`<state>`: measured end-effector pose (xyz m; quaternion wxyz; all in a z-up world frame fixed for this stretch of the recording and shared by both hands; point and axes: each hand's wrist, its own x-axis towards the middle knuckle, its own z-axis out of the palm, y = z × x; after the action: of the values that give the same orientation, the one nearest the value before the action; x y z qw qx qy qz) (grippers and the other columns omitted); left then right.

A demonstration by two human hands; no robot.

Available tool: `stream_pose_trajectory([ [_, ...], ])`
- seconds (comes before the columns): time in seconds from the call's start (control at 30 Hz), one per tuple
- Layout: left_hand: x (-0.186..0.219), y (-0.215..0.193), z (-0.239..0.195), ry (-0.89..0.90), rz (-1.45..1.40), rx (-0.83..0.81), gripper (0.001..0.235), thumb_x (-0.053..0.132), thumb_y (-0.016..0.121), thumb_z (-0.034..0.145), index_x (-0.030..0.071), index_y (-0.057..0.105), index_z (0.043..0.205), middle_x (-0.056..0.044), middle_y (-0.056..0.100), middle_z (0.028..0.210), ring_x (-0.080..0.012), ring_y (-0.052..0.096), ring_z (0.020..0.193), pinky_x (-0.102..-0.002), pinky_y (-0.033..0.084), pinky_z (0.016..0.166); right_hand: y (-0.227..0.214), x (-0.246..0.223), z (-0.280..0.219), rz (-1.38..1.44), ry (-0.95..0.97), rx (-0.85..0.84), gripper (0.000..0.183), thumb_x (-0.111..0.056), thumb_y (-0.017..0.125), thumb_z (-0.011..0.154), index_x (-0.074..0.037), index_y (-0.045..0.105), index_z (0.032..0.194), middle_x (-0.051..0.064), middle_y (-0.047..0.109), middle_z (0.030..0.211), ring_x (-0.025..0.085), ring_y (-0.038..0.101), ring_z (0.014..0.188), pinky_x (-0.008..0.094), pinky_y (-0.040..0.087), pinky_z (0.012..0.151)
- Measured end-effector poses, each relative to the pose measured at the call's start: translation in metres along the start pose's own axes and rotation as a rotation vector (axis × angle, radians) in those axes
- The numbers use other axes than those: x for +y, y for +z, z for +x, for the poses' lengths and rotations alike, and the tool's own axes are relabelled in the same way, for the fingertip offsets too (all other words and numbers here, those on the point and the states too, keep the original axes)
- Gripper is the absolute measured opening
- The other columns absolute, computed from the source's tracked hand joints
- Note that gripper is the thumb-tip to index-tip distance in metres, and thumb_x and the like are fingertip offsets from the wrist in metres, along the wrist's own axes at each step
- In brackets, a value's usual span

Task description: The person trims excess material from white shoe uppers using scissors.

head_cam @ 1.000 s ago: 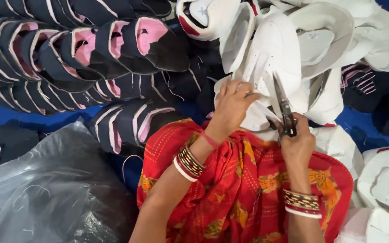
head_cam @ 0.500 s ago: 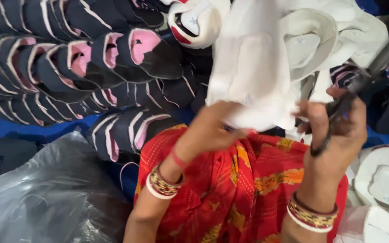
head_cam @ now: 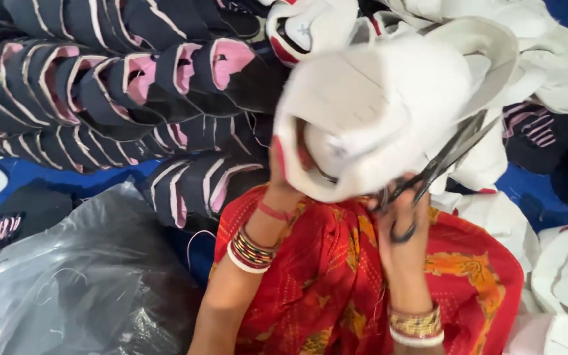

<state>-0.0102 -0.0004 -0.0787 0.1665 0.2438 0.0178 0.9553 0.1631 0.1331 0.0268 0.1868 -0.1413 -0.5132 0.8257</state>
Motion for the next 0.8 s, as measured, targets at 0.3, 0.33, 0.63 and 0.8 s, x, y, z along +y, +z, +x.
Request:
stream_pose_trajectory([
  [0.3,-0.013,0.054,0.003,0.06,1.315,0.332,0.022,0.012,0.063,0.111,-0.001,0.063,0.129,-0.007,0.062,0.107,-0.012,0.056,0.095,-0.025,0.048,0.085,-0.063,-0.013,0.036,-0.062,-0.281,0.17,0.053,-0.012,0.08,0.102,-0.01,0.047,0.144,-0.004,0.054,0.104,0.008,0.052,0.089,0.022,0.044,0.075],
  [0.33,-0.013,0.067,-0.002,-0.065,1.348,0.195,0.019,0.01,0.062,0.11,-0.001,0.07,0.123,-0.007,0.065,0.104,-0.0112,0.06,0.088,-0.023,0.049,0.08,-0.066,-0.011,0.035,-0.182,-0.353,0.164,0.057,-0.014,0.081,0.1,-0.009,0.045,0.145,-0.007,0.051,0.107,0.006,0.05,0.093,0.02,0.044,0.081],
  [0.63,-0.021,0.07,0.002,-0.638,0.779,-0.127,0.044,-0.004,0.059,0.102,-0.007,0.052,0.145,-0.008,0.069,0.13,-0.0103,0.066,0.117,-0.026,0.054,0.102,-0.067,-0.025,0.016,-0.933,-0.521,0.25,0.047,-0.016,0.085,0.102,0.0,0.058,0.137,0.0,0.059,0.1,0.011,0.055,0.087,0.024,0.047,0.079],
  [0.8,-0.013,0.072,0.003,-0.533,0.974,-0.032,0.043,-0.005,0.059,0.101,-0.006,0.055,0.143,-0.009,0.073,0.121,-0.0096,0.068,0.106,-0.027,0.059,0.089,-0.088,-0.023,-0.014,-1.495,-0.617,0.237,0.038,-0.01,0.087,0.096,-0.001,0.069,0.128,0.01,0.059,0.094,0.023,0.059,0.08,0.034,0.048,0.07],
])
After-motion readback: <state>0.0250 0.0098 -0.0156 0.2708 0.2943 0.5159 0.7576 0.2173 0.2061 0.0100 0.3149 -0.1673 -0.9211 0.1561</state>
